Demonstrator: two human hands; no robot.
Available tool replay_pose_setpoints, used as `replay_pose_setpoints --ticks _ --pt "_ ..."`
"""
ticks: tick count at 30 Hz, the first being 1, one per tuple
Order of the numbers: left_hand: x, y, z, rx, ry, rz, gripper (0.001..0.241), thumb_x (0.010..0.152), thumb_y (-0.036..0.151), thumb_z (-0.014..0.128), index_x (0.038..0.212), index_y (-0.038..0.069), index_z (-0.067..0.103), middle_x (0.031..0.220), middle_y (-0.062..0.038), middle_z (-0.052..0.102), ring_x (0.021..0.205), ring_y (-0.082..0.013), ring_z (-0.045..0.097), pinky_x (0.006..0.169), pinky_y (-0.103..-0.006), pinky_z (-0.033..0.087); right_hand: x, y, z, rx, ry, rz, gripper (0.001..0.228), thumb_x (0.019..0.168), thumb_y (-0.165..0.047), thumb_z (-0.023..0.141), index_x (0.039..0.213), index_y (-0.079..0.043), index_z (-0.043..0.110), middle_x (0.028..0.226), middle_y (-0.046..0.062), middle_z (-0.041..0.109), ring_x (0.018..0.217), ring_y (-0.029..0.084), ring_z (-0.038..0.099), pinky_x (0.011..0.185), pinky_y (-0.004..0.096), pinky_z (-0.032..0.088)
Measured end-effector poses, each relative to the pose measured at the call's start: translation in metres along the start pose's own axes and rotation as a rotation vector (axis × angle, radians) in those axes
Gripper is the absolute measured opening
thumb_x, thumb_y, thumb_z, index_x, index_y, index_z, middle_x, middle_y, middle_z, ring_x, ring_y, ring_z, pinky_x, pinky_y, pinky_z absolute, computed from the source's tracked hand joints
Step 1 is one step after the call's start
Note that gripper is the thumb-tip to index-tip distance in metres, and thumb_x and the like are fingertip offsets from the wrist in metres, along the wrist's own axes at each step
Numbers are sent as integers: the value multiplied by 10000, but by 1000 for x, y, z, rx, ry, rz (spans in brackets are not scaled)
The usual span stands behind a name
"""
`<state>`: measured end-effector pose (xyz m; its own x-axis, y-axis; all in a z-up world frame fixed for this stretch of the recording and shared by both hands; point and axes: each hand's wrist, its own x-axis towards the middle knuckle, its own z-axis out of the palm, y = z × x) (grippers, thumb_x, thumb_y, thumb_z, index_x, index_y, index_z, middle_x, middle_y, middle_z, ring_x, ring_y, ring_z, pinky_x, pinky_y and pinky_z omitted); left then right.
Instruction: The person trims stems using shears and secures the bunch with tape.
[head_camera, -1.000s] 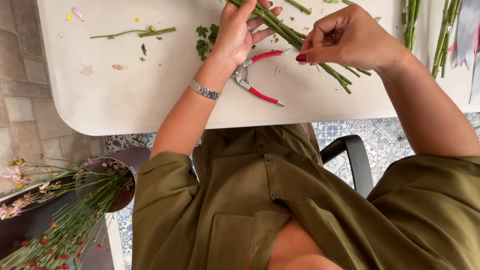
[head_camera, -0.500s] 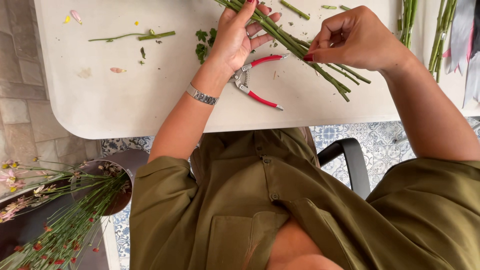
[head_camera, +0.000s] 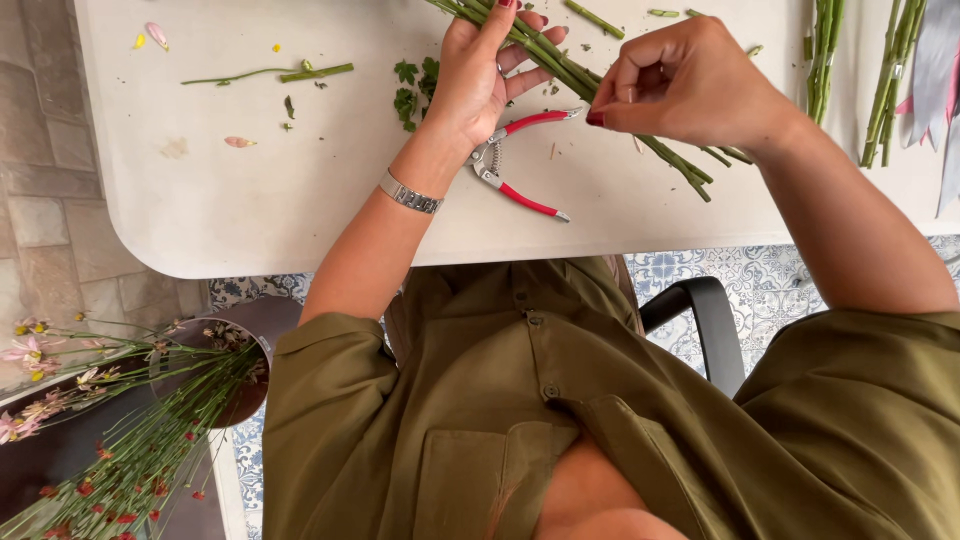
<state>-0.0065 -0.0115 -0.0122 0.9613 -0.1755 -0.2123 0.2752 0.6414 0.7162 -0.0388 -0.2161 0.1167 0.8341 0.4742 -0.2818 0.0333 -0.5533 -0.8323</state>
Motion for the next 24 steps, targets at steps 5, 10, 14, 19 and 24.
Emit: replay_pose_setpoints --ticks 5,10,14,19,24 --pt "1 2 -1 -17 -15 5 184 931 310 628 893 131 608 883 -27 682 961 -290 791 745 -484 654 -2 3 -10 -5 7 13 281 895 44 762 699 -45 581 865 90 723 855 115 706 754 192 545" --pt "1 1 -3 -32 -28 1 162 943 286 617 898 131 606 888 -36 685 971 -296 790 767 -482 658 -2 20 -16 49 27 24 343 895 -46 868 726 -62 570 878 78 721 767 76 654 720 173 532" --pt "1 1 -4 -30 -43 13 164 945 287 618 898 130 613 893 -38 690 977 -298 790 756 -484 663 -1 31 -17 123 44 17 374 914 -12 842 698 -60 540 850 97 697 723 68 594 632 168 423" --pt "-1 3 -3 -27 -46 4 187 926 321 646 903 137 620 895 -25 687 996 -300 785 744 -482 666 -2 30 -18 134 49 25 366 926 -9 822 702 -69 538 875 91 712 665 54 543 587 169 378" --pt "0 2 -3 -39 -24 -11 182 937 292 638 914 112 627 904 -44 694 1000 -315 782 727 -479 677 -3 23 -13 87 55 1 425 870 13 854 699 -89 478 838 91 703 707 72 633 612 161 463"
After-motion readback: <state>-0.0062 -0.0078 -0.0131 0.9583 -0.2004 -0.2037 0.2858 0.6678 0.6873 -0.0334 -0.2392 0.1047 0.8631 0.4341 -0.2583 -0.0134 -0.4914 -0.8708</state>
